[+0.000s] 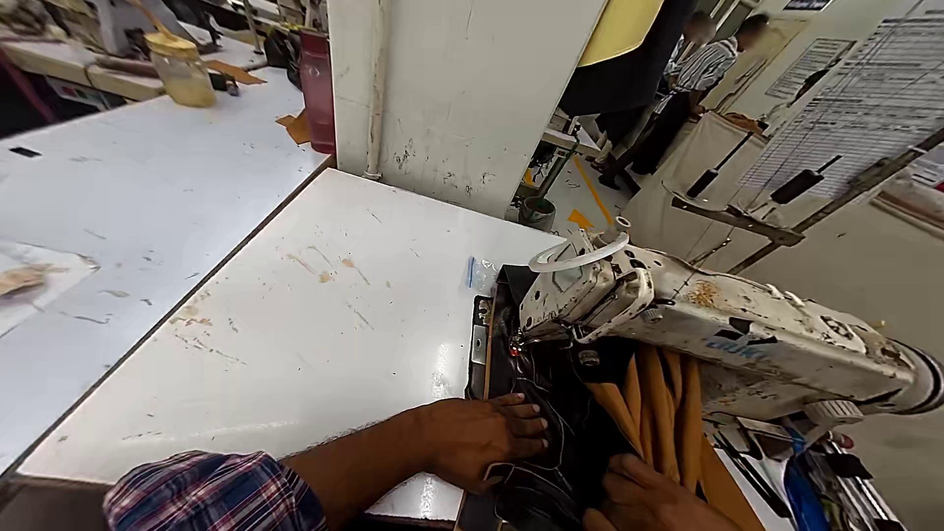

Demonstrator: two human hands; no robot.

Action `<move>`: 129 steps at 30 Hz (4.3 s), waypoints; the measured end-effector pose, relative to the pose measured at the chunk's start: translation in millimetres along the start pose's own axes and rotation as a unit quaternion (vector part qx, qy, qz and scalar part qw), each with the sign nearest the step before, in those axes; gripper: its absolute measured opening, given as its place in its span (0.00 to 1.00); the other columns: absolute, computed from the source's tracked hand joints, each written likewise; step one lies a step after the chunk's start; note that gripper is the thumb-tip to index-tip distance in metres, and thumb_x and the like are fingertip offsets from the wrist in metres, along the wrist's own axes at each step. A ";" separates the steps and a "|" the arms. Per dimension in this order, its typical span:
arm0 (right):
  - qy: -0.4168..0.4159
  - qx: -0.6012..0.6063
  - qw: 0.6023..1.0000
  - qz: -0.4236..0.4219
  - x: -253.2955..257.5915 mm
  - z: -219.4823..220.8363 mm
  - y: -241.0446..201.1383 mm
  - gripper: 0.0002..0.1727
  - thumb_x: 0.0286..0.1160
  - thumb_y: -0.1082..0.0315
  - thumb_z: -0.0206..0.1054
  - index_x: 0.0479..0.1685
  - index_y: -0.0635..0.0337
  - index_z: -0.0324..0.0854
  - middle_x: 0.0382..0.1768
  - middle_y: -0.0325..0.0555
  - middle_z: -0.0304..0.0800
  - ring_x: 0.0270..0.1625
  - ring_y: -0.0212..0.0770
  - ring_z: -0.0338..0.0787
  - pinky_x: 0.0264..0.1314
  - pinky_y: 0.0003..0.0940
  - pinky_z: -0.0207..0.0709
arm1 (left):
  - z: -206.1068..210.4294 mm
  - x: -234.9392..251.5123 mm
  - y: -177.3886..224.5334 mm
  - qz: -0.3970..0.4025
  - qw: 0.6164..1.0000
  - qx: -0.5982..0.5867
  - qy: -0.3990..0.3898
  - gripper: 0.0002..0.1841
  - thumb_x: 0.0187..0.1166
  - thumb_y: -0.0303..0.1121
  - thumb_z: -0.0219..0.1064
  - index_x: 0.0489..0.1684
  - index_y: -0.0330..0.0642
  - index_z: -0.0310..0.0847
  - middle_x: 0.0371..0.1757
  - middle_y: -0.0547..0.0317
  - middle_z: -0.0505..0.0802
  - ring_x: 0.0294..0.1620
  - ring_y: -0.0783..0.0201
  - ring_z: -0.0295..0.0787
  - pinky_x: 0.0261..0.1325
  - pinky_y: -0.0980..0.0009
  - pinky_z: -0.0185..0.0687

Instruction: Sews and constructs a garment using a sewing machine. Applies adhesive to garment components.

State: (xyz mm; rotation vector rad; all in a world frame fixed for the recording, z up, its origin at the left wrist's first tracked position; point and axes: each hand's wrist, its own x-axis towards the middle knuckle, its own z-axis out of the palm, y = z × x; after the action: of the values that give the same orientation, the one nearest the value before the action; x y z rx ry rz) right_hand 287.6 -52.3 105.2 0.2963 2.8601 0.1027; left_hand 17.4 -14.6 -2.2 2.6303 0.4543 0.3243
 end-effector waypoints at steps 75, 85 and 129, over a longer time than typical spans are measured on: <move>0.292 0.709 0.535 0.356 77.8 79.8 -138.3 0.13 0.81 0.67 0.70 0.57 0.64 0.89 0.43 0.41 0.98 0.38 0.33 0.96 0.38 0.29 0.91 | 57.8 -63.2 129.5 -0.329 0.897 0.056 0.289 0.12 0.86 0.42 0.62 0.46 0.48 0.91 0.59 0.60 0.93 0.57 0.65 0.91 0.58 0.72 0.87; 0.335 0.636 0.578 0.385 87.3 77.0 -136.7 0.10 0.78 0.66 0.72 0.50 0.60 0.93 0.32 0.36 0.96 0.28 0.27 0.92 0.30 0.22 0.87 | 54.8 -57.7 132.4 -0.356 0.879 0.046 0.315 0.13 0.84 0.40 0.62 0.39 0.50 0.95 0.55 0.64 0.96 0.53 0.68 0.92 0.54 0.72 0.88; 0.403 0.598 0.582 0.376 99.6 100.0 -139.5 0.09 0.77 0.61 0.73 0.40 0.55 0.95 0.32 0.33 0.97 0.31 0.25 0.93 0.33 0.23 0.88 | 63.5 -67.5 116.2 -0.345 0.848 -0.027 0.402 0.07 0.75 0.34 0.64 0.29 0.46 0.85 0.55 0.63 0.91 0.52 0.76 0.89 0.48 0.82 0.88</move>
State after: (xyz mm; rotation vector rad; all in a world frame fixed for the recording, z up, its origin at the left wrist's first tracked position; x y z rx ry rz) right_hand 193.4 -163.3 -29.7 2.1274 2.6220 -2.0539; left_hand 4.7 -162.2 -13.4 1.9605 1.5614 1.1522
